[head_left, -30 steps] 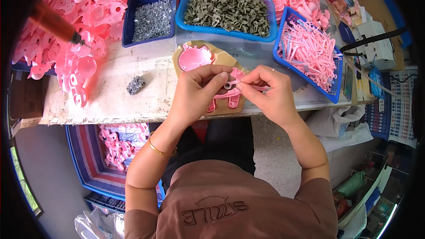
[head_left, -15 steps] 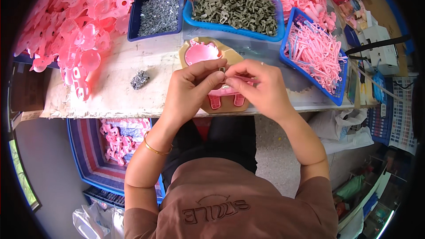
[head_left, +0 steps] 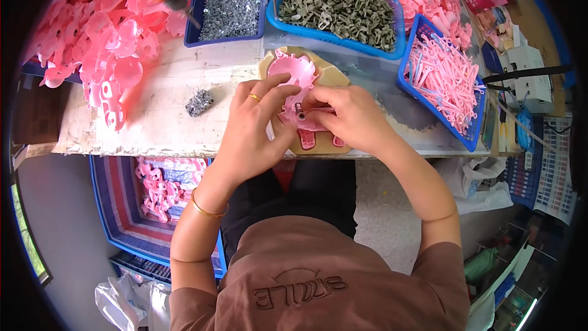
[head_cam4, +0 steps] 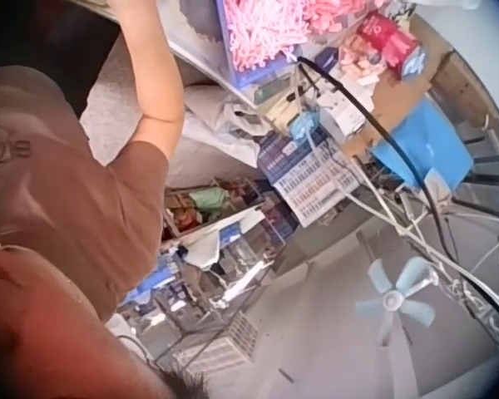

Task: Assembling pink plastic toy pigs by attaching components and using a pneumatic press at a factory workbench.

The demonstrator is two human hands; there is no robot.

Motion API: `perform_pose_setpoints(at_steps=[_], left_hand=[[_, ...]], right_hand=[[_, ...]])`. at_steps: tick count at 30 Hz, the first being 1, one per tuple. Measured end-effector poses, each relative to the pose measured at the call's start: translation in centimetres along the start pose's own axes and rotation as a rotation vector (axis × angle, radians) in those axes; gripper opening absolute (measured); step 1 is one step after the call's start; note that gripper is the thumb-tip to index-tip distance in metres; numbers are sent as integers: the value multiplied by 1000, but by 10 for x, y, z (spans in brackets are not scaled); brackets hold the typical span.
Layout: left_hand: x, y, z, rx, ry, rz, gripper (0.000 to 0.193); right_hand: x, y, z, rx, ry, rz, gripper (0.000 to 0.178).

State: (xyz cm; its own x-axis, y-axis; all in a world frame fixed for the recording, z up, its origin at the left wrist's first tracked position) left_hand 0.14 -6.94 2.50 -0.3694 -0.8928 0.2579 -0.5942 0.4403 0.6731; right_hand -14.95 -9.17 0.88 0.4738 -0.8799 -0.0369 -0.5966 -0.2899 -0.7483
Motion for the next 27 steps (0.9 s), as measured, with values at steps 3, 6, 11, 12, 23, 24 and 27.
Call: perform_pose_setpoints(at_steps=[3, 6, 11, 12, 23, 24, 27], left_hand=[[-3, 0, 11, 30, -11, 6, 48], [-5, 2, 14, 128, 8, 34, 46], [-8, 2, 17, 204, 16, 34, 45], [-9, 3, 18, 203, 16, 33, 45], [-10, 4, 20, 290, 4, 59, 48], [-10, 5, 21, 289, 4, 60, 48], [-10, 6, 20, 313, 11, 46, 48]], right_hand=[[1, -1, 1, -36, -15, -7, 12], [0, 0, 4, -85, -17, -3, 11], [-9, -12, 1, -243, 193, -233, 11], [-10, -11, 2, -243, 193, -232, 11], [-13, -19, 6, -475, 232, -333, 13], [-12, -19, 5, -475, 233, -332, 13], [-7, -19, 3, -467, 225, -356, 11]])
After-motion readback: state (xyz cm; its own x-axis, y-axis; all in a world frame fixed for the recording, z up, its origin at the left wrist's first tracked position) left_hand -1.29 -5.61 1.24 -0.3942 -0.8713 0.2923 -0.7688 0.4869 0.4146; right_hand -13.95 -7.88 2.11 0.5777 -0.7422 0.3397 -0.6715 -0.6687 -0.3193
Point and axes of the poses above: each hand's wrist, its own x-axis towards the middle knuckle, its own z-axis out of the palm, y = z × x, the point moved 7 cm from there along x, towards the middle knuckle, and after that the axes turned 2 degrees about x, right-handed, at the moved point
